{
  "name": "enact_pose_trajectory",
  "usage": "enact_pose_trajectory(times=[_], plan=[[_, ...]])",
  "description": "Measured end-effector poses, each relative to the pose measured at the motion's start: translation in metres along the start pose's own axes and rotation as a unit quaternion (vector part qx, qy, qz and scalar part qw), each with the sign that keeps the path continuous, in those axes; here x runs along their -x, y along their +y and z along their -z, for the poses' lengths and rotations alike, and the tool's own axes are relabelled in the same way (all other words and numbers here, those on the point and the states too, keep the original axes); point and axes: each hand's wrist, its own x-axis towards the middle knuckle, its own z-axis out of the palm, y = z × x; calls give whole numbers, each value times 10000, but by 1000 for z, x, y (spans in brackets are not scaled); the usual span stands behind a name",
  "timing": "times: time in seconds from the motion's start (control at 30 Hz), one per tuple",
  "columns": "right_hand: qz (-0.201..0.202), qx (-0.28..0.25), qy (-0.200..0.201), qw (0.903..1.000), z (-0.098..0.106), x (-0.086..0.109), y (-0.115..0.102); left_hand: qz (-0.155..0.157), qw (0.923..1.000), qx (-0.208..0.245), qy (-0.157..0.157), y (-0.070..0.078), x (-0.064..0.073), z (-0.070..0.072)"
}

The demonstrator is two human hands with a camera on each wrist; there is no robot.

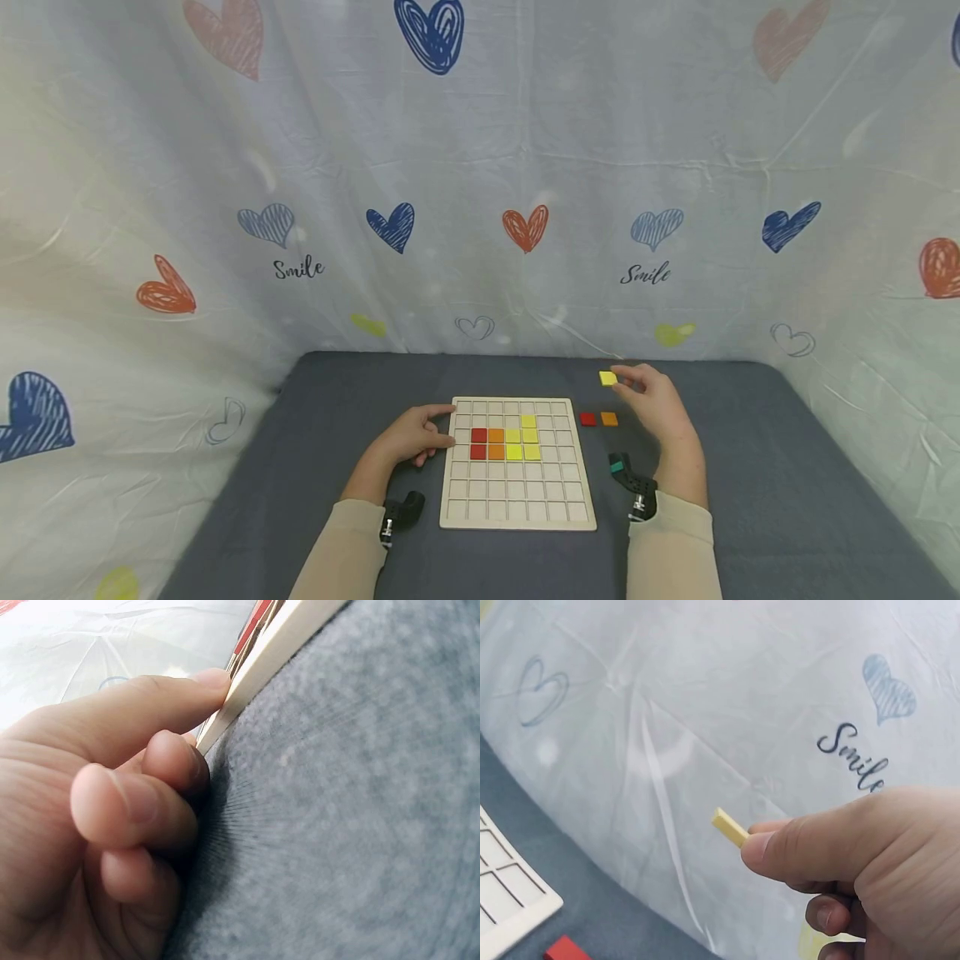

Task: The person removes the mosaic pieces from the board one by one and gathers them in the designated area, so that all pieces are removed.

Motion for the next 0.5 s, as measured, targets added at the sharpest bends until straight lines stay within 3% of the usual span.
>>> enact_pose_trajectory(times=[0.2, 0.5], plan=[[-252, 84, 26, 9996, 4, 3, 10, 19, 10000, -20, 33, -1, -1, 0], [-780, 298, -243, 9962, 5, 7, 30, 40, 10000, -61, 41, 1, -1, -1]])
